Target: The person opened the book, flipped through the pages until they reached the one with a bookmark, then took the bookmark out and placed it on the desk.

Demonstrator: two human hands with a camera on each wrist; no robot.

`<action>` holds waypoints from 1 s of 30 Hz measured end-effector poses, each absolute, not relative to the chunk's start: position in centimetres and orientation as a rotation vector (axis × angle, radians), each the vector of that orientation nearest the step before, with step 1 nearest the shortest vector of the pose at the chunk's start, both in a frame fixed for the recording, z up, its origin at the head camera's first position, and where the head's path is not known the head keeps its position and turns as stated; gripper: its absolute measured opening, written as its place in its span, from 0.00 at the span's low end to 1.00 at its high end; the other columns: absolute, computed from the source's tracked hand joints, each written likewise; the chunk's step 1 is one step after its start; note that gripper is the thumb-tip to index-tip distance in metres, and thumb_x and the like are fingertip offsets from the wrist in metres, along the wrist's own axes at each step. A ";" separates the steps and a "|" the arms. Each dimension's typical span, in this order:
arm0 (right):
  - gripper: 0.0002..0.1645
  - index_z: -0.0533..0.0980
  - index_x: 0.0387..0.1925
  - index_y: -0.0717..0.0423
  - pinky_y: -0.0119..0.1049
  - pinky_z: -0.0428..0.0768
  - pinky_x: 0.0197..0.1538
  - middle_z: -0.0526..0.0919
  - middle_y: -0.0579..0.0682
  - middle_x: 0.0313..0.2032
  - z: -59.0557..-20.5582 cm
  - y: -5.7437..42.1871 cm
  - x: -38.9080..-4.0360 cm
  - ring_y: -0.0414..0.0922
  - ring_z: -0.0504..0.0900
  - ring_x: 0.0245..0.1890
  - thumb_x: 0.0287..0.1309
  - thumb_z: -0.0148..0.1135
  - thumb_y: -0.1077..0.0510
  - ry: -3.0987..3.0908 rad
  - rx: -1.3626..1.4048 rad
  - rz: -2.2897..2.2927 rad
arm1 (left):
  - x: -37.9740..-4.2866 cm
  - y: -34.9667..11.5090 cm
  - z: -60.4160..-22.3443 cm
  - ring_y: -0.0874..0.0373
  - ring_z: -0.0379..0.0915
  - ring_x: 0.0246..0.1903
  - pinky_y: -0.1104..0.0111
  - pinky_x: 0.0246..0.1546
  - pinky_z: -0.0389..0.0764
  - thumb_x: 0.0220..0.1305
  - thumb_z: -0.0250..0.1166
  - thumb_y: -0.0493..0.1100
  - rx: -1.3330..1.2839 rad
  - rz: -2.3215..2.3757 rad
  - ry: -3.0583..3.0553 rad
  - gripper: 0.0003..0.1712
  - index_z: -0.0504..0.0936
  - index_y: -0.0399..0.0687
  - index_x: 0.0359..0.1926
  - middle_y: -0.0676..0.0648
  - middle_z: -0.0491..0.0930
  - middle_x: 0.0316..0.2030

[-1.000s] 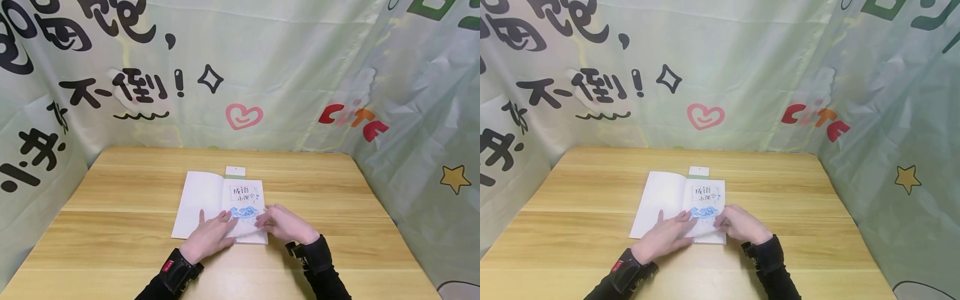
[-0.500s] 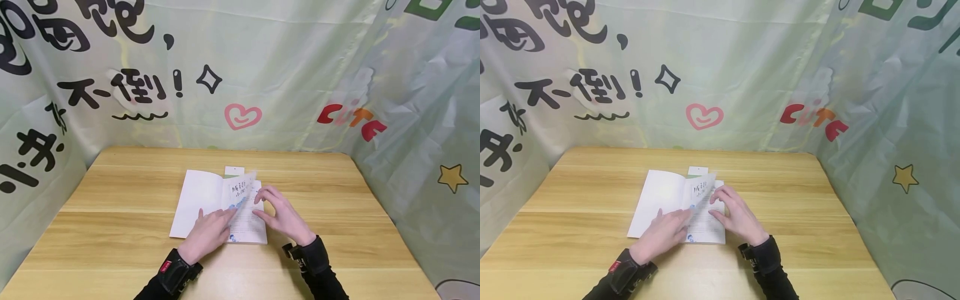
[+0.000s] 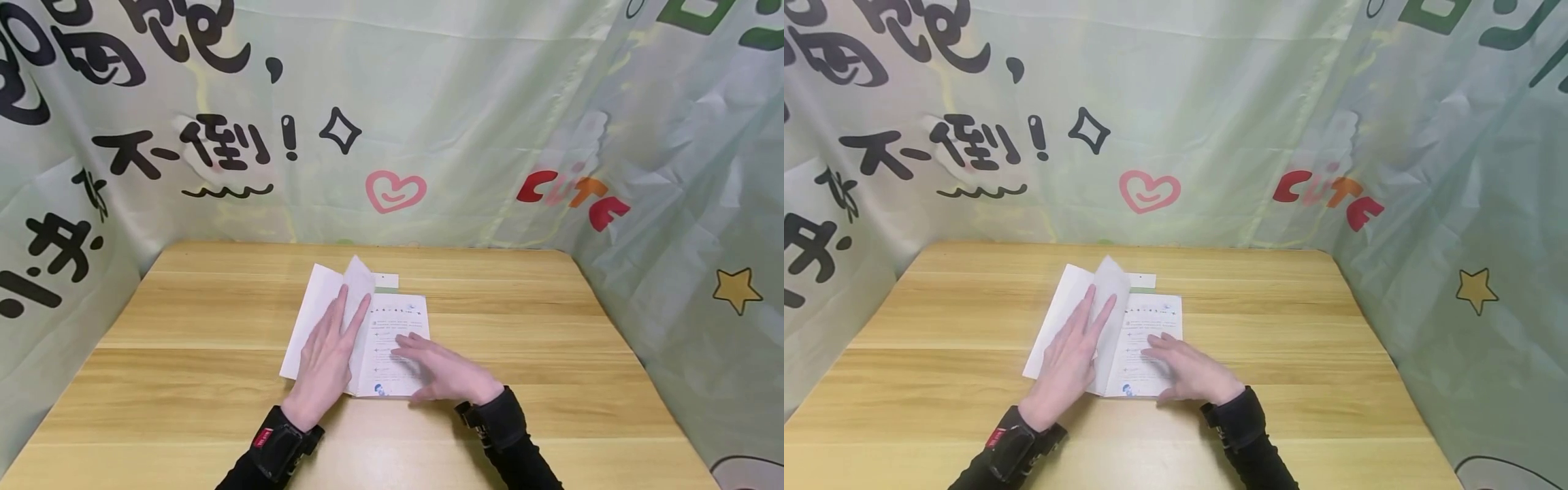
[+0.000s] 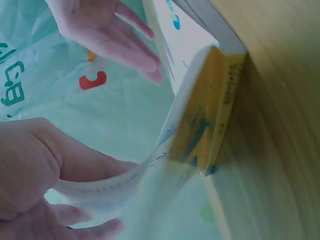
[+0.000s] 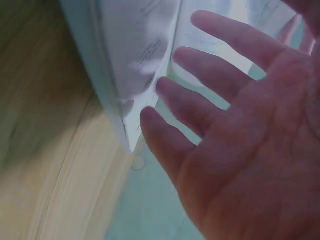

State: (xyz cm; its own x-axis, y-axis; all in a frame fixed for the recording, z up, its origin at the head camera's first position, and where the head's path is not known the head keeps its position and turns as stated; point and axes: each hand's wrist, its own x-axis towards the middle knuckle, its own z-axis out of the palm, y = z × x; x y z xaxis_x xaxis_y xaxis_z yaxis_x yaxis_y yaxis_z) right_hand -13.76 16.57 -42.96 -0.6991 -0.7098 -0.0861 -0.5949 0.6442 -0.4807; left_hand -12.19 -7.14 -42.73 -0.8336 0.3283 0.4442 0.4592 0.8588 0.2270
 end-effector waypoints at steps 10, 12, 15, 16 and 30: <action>0.51 0.68 0.66 0.56 0.58 0.59 0.68 0.58 0.60 0.70 -43.1 16.6 -13.5 0.58 0.53 0.70 0.36 0.77 0.53 2.586 -0.941 -0.557 | -12.6 -7.7 -43.0 0.42 0.39 0.71 0.41 0.69 0.38 0.48 0.61 0.23 -0.613 -0.129 -2.664 0.41 0.73 0.52 0.65 0.39 0.58 0.70; 0.51 0.68 0.66 0.56 0.58 0.59 0.67 0.59 0.60 0.70 -43.1 16.5 -13.6 0.57 0.54 0.69 0.36 0.77 0.54 2.595 -0.937 -0.546 | -12.5 -7.7 -43.2 0.43 0.42 0.71 0.42 0.69 0.36 0.49 0.61 0.23 -0.639 -0.125 -2.691 0.38 0.75 0.51 0.63 0.40 0.63 0.68; 0.50 0.68 0.66 0.57 0.58 0.60 0.67 0.60 0.60 0.70 -43.1 16.5 -13.6 0.57 0.55 0.69 0.36 0.77 0.55 2.607 -0.935 -0.533 | -12.3 -7.7 -43.6 0.43 0.48 0.69 0.41 0.69 0.39 0.49 0.61 0.23 -0.717 -0.137 -2.732 0.37 0.76 0.50 0.62 0.41 0.66 0.67; 0.50 0.68 0.65 0.57 0.58 0.60 0.67 0.60 0.60 0.70 -43.1 16.5 -13.6 0.57 0.55 0.69 0.36 0.77 0.55 2.610 -0.938 -0.526 | -12.3 -7.7 -43.8 0.44 0.49 0.69 0.41 0.69 0.40 0.49 0.61 0.22 -0.762 -0.146 -2.746 0.37 0.76 0.49 0.61 0.42 0.66 0.66; 0.41 0.74 0.59 0.61 0.58 0.61 0.67 0.67 0.63 0.66 -42.8 16.8 -13.7 0.57 0.60 0.67 0.40 0.75 0.55 2.602 -1.002 -0.503 | -11.9 -7.4 -44.7 0.44 0.56 0.67 0.41 0.64 0.58 0.56 0.58 0.31 -0.891 -0.257 -2.986 0.29 0.73 0.34 0.61 0.40 0.66 0.66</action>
